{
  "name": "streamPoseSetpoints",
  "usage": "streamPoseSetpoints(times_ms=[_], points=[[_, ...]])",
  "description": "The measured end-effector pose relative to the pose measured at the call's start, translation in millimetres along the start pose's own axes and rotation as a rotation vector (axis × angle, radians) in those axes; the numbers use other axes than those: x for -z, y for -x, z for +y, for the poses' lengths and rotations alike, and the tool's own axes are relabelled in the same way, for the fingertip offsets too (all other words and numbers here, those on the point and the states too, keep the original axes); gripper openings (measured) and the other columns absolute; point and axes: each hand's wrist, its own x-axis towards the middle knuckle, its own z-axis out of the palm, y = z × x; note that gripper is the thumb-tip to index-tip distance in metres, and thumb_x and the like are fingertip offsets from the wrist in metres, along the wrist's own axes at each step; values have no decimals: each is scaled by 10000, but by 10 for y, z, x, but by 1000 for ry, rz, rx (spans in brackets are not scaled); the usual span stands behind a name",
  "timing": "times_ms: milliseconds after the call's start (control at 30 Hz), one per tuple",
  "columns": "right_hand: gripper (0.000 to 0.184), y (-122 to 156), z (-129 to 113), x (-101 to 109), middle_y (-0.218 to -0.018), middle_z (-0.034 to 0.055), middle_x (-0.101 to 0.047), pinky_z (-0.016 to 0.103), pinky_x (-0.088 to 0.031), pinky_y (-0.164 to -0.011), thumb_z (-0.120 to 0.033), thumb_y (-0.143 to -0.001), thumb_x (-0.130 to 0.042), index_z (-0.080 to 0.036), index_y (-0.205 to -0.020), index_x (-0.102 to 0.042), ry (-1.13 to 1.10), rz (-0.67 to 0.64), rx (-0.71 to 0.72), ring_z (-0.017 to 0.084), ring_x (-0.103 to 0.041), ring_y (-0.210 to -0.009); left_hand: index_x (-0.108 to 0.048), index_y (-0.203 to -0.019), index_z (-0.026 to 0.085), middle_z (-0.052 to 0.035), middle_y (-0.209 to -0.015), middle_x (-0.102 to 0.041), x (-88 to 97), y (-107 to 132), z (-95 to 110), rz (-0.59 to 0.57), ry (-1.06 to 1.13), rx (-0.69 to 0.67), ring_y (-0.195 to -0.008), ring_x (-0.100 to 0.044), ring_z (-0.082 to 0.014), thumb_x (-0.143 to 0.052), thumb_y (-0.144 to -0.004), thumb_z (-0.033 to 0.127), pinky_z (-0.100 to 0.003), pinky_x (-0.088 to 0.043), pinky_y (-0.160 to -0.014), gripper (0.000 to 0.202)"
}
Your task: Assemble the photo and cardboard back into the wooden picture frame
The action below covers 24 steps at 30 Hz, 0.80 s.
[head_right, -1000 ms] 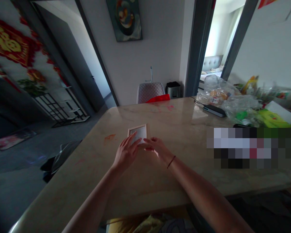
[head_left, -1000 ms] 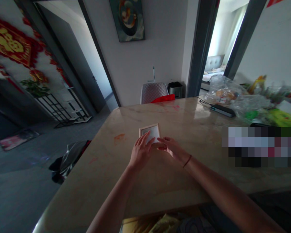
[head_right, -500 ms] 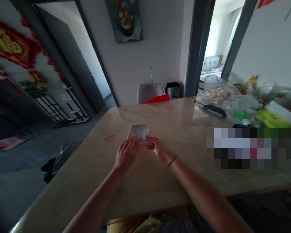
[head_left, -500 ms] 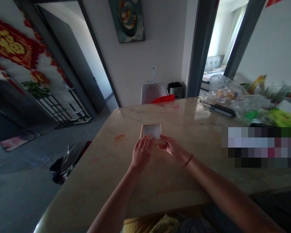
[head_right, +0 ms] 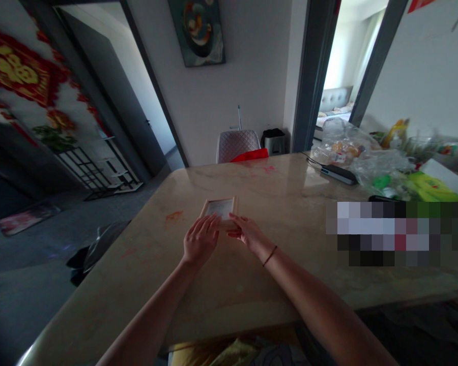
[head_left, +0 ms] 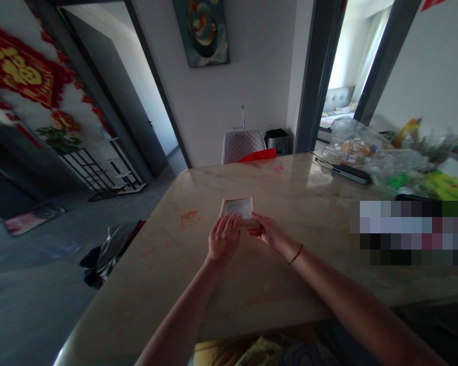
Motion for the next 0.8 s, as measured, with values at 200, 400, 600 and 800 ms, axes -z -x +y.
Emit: streamPoseSetpoints(times_ms=[200, 400, 600, 800], points=[[287, -25, -29, 27, -647, 42, -661, 311, -491, -601, -461, -712, -626, -175, -702, -620, -15, -16, 13, 157, -618, -556, -601, -1111, 185, -96, -1074, -669, 27, 1, -7, 46, 42, 133, -1016, -609, -218, -469, -805, 132, -364, -438, -934, 337], [229, -66, -35, 82, -758, 63, -683, 322, -470, -626, -402, -708, -623, -178, -665, -617, 28, 45, 0, 158, -617, -598, -578, -1111, 176, -102, -1056, -669, 64, 7, -36, 96, 43, 272, -940, -629, -219, -513, -778, 171, -305, -487, -784, 340], [295, -43, 3, 95, -797, 37, -662, 352, -455, -717, -415, -582, -723, -202, -751, -609, 34, 33, 33, 169, -620, -689, -562, -1071, 169, -80, -881, -683, 95, 11, -9, 138, 156, 326, -789, -639, -189, -513, -784, 204, -277, -471, -721, 293], [338, 2, -43, 48, -854, 37, -661, 367, -442, -781, -448, -577, -725, -229, -806, -607, -12, -44, 58, 185, -618, -780, -537, -968, 201, -16, -757, -618, 58, 31, 55, 184, 518, 527, -700, -596, -159, -587, -742, 301, -253, -454, -661, 252]])
